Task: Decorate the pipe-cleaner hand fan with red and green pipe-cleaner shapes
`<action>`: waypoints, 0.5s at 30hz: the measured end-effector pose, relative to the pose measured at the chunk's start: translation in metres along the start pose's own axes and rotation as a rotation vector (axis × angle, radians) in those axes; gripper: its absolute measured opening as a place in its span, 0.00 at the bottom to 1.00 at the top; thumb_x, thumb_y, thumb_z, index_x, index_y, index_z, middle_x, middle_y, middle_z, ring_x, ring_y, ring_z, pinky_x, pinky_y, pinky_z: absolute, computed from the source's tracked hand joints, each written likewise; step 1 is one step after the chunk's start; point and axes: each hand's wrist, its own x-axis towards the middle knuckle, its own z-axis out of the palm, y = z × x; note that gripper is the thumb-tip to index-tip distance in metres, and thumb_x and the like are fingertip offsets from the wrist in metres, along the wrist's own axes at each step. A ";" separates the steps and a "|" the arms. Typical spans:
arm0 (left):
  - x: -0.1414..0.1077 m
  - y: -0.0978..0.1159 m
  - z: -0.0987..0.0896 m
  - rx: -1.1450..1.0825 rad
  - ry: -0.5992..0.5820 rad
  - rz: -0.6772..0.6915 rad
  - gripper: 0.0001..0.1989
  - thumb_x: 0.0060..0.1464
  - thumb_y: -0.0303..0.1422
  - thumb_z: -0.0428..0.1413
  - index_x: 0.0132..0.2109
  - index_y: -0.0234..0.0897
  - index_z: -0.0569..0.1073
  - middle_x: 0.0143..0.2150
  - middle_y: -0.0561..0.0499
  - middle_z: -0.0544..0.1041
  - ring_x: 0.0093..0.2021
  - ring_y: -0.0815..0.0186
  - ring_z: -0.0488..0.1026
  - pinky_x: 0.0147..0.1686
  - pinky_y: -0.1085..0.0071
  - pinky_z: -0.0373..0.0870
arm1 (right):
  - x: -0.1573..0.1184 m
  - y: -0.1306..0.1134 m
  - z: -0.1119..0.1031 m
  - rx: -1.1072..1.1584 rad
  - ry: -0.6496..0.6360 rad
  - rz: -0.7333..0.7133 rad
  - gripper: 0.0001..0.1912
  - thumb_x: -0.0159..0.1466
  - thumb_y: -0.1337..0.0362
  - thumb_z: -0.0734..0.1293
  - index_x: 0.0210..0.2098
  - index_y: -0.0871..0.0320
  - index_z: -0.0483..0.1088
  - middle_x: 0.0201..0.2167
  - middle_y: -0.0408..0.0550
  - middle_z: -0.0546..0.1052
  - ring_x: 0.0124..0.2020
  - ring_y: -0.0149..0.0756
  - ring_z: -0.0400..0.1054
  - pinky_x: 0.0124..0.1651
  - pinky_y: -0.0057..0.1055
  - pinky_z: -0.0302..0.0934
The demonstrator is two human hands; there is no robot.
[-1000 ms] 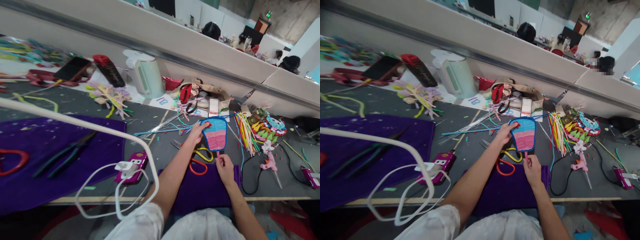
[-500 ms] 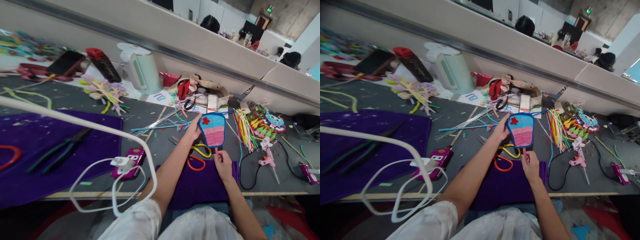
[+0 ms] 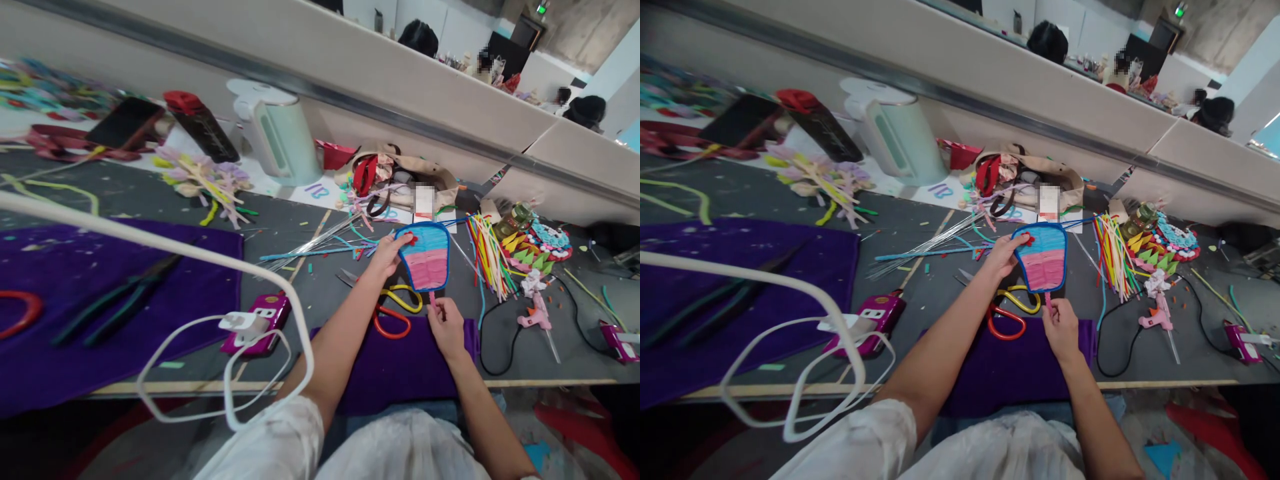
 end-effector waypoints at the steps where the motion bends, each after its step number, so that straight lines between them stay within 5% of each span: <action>1: 0.000 0.000 0.000 0.000 -0.001 -0.005 0.16 0.32 0.35 0.72 0.29 0.32 0.78 0.26 0.50 0.80 0.26 0.69 0.74 0.32 0.72 0.71 | 0.000 0.000 0.000 -0.002 0.001 -0.003 0.08 0.66 0.59 0.64 0.34 0.57 0.69 0.26 0.41 0.68 0.24 0.28 0.61 0.29 0.25 0.59; 15: -0.003 0.004 0.004 -0.064 0.013 -0.002 0.14 0.36 0.36 0.69 0.30 0.33 0.78 0.27 0.50 0.80 0.25 0.67 0.74 0.30 0.70 0.72 | -0.001 0.002 0.000 -0.017 0.003 -0.032 0.07 0.66 0.60 0.63 0.35 0.57 0.69 0.27 0.41 0.68 0.25 0.28 0.61 0.30 0.25 0.58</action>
